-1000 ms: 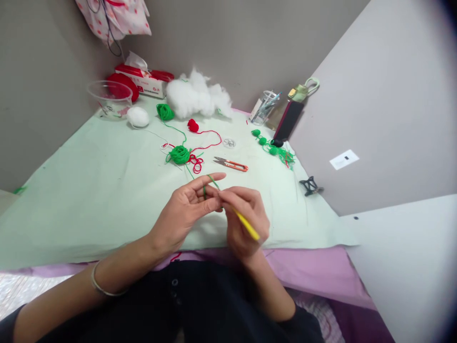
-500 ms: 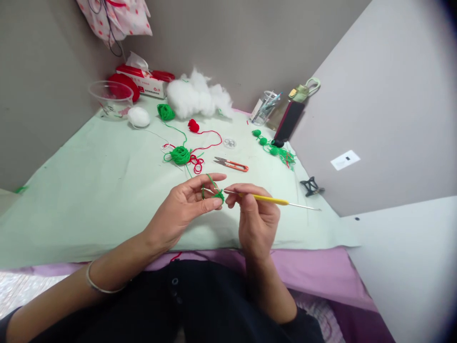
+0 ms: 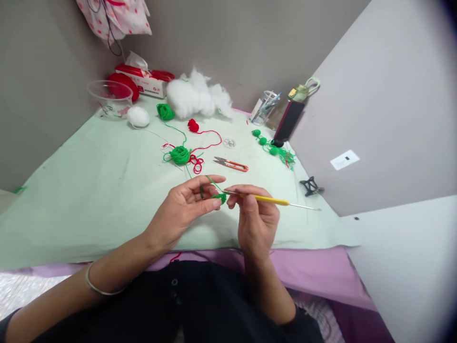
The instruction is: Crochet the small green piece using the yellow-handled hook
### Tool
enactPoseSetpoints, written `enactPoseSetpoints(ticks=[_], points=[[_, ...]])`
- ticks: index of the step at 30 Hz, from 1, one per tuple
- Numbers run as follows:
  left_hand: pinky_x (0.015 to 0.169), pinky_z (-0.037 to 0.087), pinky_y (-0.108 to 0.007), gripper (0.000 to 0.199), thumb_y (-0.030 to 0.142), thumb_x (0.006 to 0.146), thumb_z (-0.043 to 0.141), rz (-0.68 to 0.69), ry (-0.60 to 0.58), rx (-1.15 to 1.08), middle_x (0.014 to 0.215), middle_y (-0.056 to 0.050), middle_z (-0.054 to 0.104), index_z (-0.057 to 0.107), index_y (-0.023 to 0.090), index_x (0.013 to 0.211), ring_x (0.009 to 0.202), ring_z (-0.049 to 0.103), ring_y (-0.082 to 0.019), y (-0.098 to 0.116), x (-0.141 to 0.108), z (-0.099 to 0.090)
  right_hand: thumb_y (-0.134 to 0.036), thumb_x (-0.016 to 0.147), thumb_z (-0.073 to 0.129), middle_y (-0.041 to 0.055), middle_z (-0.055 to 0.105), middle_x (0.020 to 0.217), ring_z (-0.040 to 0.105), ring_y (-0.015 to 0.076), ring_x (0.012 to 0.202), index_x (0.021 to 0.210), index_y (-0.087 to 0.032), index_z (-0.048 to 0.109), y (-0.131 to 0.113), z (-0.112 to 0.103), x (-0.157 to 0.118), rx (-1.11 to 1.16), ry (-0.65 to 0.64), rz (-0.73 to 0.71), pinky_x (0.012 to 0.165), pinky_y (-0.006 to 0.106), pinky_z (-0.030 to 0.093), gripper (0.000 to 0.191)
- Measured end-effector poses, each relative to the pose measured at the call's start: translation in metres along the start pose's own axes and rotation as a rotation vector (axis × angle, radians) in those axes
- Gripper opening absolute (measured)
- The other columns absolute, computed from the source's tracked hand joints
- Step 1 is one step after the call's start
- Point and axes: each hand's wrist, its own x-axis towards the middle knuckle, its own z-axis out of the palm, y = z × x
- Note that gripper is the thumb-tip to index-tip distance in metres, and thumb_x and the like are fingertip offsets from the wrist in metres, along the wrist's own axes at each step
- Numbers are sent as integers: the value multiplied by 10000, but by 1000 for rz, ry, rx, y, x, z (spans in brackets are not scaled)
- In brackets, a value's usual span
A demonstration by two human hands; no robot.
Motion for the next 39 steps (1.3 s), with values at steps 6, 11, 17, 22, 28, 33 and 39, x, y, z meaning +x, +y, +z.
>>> enactPoseSetpoints(ticks=[6, 11, 17, 22, 28, 33, 39], points=[[875, 499, -242, 320, 237, 825, 867, 19, -8, 16, 890, 11, 657, 831, 288, 1138, 903, 614, -133, 1, -1, -1, -339, 1040, 588, 27, 810, 933, 722, 142, 712, 1001, -242, 728, 0, -2, 1, 88, -16, 18, 671, 314, 605, 175], [880, 497, -257, 290, 255, 850, 842, 48, -14, 75, 902, 6, 650, 831, 289, 1138, 903, 614, -145, 3, -2, -3, -282, 1062, 540, 20, 799, 952, 731, 142, 734, 1036, -255, 725, -4, -3, -2, 13, -38, -58, 687, 321, 612, 188], [847, 516, -245, 296, 228, 847, 838, 103, 43, 166, 855, 14, 654, 814, 240, 1142, 853, 618, -133, 7, -5, 1, -147, 1043, 504, 52, 783, 1013, 753, 186, 917, 1189, -270, 702, -6, -5, -9, -367, -124, -400, 767, 361, 636, 275], [799, 512, -190, 417, 192, 809, 872, 27, 44, 0, 810, 39, 645, 789, 234, 1215, 795, 603, -89, 4, -4, 7, -98, 968, 640, 83, 767, 1067, 743, 208, 964, 1227, -250, 727, 9, 0, -13, -738, -67, -710, 769, 356, 644, 312], [643, 508, -174, 345, 204, 836, 838, -201, -15, -246, 786, 37, 598, 810, 177, 1179, 620, 521, -42, 5, 2, 4, -140, 1027, 547, 43, 730, 925, 693, 164, 778, 1115, -247, 750, 3, 3, -7, -363, 40, -454, 666, 331, 594, 245], [725, 542, -194, 331, 204, 837, 848, -81, -47, -128, 809, 29, 665, 820, 228, 1166, 726, 646, -84, 6, 0, 5, -220, 1040, 561, 40, 758, 946, 694, 163, 775, 1046, -251, 757, -4, 4, 0, -190, -31, -273, 660, 335, 593, 198], [628, 500, -153, 392, 206, 791, 900, -48, -13, -173, 822, 28, 696, 816, 238, 1172, 672, 573, -60, 1, 0, 9, -132, 994, 620, 44, 757, 1023, 731, 179, 895, 1144, -299, 763, 5, 6, -8, -471, -10, -444, 725, 342, 632, 266]])
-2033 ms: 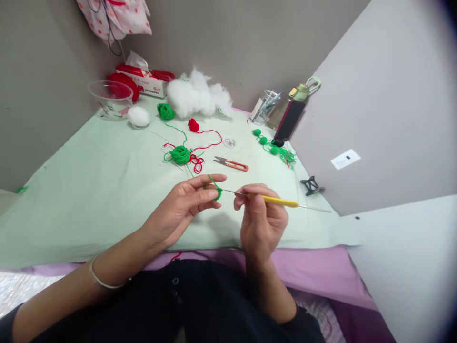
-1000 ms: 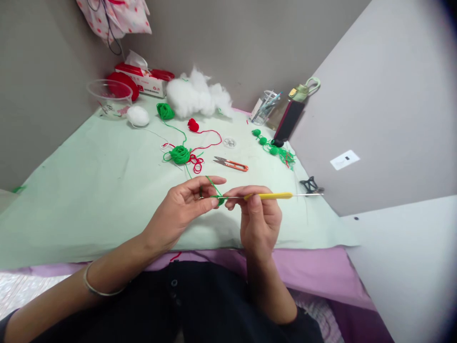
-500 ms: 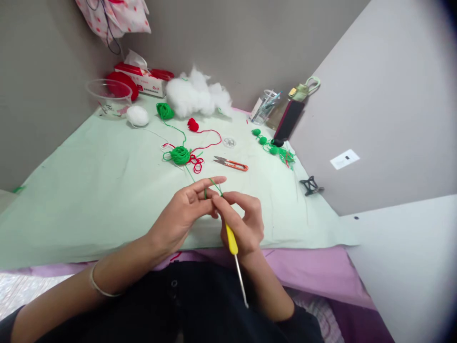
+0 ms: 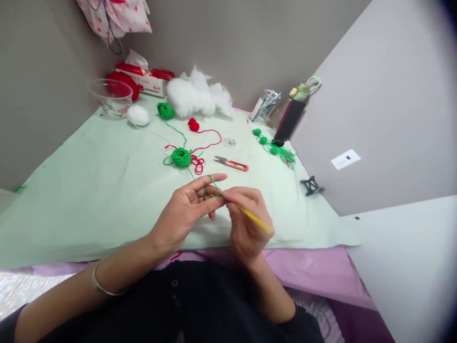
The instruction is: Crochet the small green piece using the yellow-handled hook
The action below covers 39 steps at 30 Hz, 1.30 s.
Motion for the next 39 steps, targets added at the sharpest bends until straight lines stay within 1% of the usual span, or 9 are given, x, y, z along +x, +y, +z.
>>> enactPoseSetpoints(ticks=[3, 5, 9, 13, 17, 21, 26, 33, 39], points=[[565, 473, -151, 345, 232, 810, 881, -145, -22, -84, 789, 23, 648, 828, 193, 1149, 584, 491, -35, 2, 2, -1, -109, 966, 654, 51, 749, 1058, 732, 188, 922, 1167, -320, 770, 2, -2, -2, -100, 20, -112, 745, 352, 634, 313], [566, 475, -144, 301, 220, 807, 875, -190, -22, -126, 780, 25, 616, 842, 171, 1102, 583, 483, -29, 3, 4, -4, -124, 991, 620, 40, 744, 985, 714, 167, 836, 1138, -299, 774, 2, -5, 1, 25, 49, 2, 701, 336, 608, 276], [688, 524, -150, 243, 212, 808, 874, -114, -14, -81, 821, 26, 639, 854, 202, 1049, 681, 580, -45, 4, 5, -8, -230, 1030, 590, 14, 718, 906, 641, 124, 675, 1040, -281, 780, 0, -9, 9, 381, 67, 289, 614, 306, 545, 196], [819, 537, -181, 304, 191, 815, 875, -16, -18, 40, 855, 25, 695, 835, 258, 1109, 817, 654, -82, -1, 1, -7, -245, 1008, 641, 34, 769, 971, 677, 150, 781, 1040, -275, 801, 1, -5, 10, 411, -11, 304, 665, 312, 569, 166], [847, 551, -212, 471, 172, 789, 892, 60, 20, 114, 898, 47, 650, 783, 315, 1225, 851, 656, -91, -2, -3, -5, -237, 1016, 630, 15, 773, 966, 673, 129, 736, 1027, -286, 798, 2, -4, 7, 489, 9, 383, 670, 307, 554, 175], [866, 548, -210, 484, 158, 799, 872, 144, 45, 214, 884, 47, 621, 762, 285, 1253, 890, 644, -96, 1, -4, -4, -251, 1013, 641, 9, 777, 973, 669, 123, 734, 1017, -283, 793, 3, -5, 6, 573, 9, 432, 690, 303, 548, 155], [903, 554, -257, 506, 166, 780, 873, 121, 21, 256, 869, 40, 662, 740, 230, 1264, 877, 666, -118, 4, -2, -4, -290, 1023, 630, 6, 792, 959, 696, 110, 714, 1004, -265, 771, 4, -6, 7, 639, 21, 482, 675, 276, 578, 144], [888, 541, -297, 495, 220, 778, 870, 89, 50, 281, 883, 8, 664, 745, 213, 1257, 912, 656, -166, 9, -4, -2, -298, 1050, 568, 27, 796, 927, 725, 131, 697, 1009, -228, 720, 5, -13, 11, 570, -13, 397, 640, 293, 609, 172], [880, 537, -286, 445, 227, 822, 830, 110, 48, 313, 891, 4, 652, 748, 217, 1260, 920, 642, -164, 9, -4, -4, -181, 1055, 509, 37, 769, 972, 719, 145, 759, 1097, -239, 717, -1, -19, 11, 327, -70, 165, 682, 329, 611, 220]])
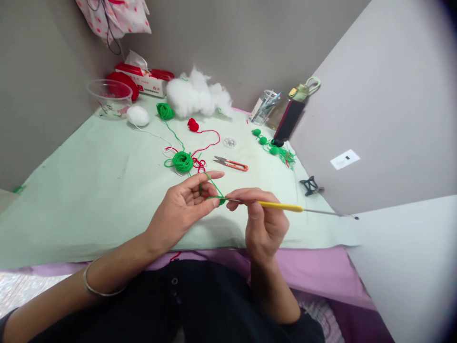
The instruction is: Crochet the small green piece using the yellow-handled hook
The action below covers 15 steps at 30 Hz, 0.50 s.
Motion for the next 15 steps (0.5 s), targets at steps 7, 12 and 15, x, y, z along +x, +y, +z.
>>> enactPoseSetpoints(ticks=[7, 12, 15], points=[[856, 534, -239, 469, 170, 796, 848, 7, 31, 17, 876, 28, 637, 748, 216, 1252, 884, 638, -127, 1, -1, 2, -142, 1011, 570, 76, 783, 1061, 759, 196, 952, 1232, -252, 688, 4, 3, -8, -436, -113, -351, 756, 349, 650, 274], [647, 497, -202, 486, 213, 806, 857, -173, -57, -242, 746, 44, 616, 743, 188, 1277, 648, 567, -80, -1, 2, 3, -108, 965, 647, 61, 753, 1073, 741, 203, 978, 1240, -323, 729, 12, 10, -14, -634, -19, -424, 766, 357, 640, 359], [510, 408, -171, 372, 216, 827, 842, -287, -88, -371, 661, 65, 547, 780, 149, 1188, 498, 401, -29, 0, 6, 1, -158, 1014, 578, 44, 741, 952, 716, 188, 839, 1171, -295, 742, 9, 10, -9, -369, 65, -244, 691, 356, 611, 265]])
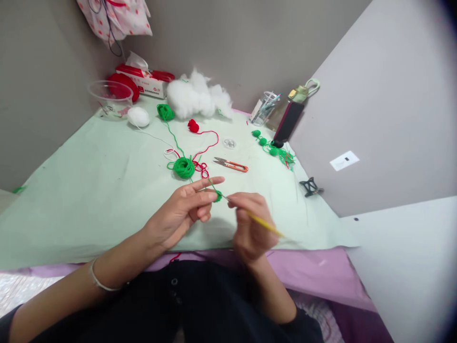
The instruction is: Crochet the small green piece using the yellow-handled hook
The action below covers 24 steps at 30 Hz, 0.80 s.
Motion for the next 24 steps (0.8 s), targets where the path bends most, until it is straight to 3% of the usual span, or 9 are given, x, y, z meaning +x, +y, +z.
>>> enactPoseSetpoints(ticks=[2, 4, 10, 14, 17, 20, 24], points=[[486, 396, -163, 346, 190, 818, 845, 37, 4, 0, 707, 59, 572, 792, 156, 1158, 484, 391, -13, 2, 1, 0, -188, 1041, 534, 20, 712, 860, 668, 160, 720, 1096, -275, 745, -2, -1, 6, 208, 59, 170, 635, 339, 576, 234], [482, 415, -170, 369, 193, 813, 850, 84, -19, 52, 738, 53, 599, 793, 182, 1177, 485, 441, -21, 2, 0, 1, -215, 1044, 545, 22, 723, 868, 666, 156, 724, 1043, -265, 750, -5, -1, 10, 305, 41, 237, 634, 334, 573, 211], [557, 515, -184, 456, 193, 752, 899, 190, 40, 123, 821, 26, 663, 793, 206, 1196, 614, 565, -70, -7, -2, 5, -142, 1012, 588, 49, 776, 984, 740, 183, 874, 1131, -277, 758, -3, 6, 4, 118, -13, 126, 707, 345, 636, 248], [533, 479, -171, 435, 224, 772, 888, 28, 15, -15, 734, 32, 609, 797, 168, 1194, 556, 490, -49, -5, 1, 6, -90, 956, 664, 65, 762, 1071, 741, 192, 937, 1190, -298, 762, 0, 5, -2, -72, 0, -46, 749, 350, 642, 329], [526, 460, -157, 306, 194, 797, 853, -26, 10, -79, 684, 44, 534, 830, 139, 1097, 551, 438, -43, -1, 3, 2, -118, 998, 599, 46, 752, 949, 715, 164, 805, 1124, -266, 765, -1, 0, 3, 92, 43, 115, 686, 334, 615, 255], [613, 506, -174, 269, 188, 802, 851, 53, 20, -23, 727, 38, 566, 843, 178, 1071, 608, 503, -56, 0, 3, -1, -214, 1032, 568, 30, 714, 874, 651, 132, 662, 1029, -243, 755, -3, -2, 9, 323, 84, 325, 584, 309, 561, 190], [830, 548, -261, 312, 209, 784, 884, 161, 15, 121, 830, 4, 684, 838, 219, 1093, 810, 640, -132, -5, 0, 0, -275, 1013, 615, 45, 760, 924, 691, 162, 763, 994, -242, 767, -3, 0, 11, 347, -21, 328, 622, 318, 590, 156]])
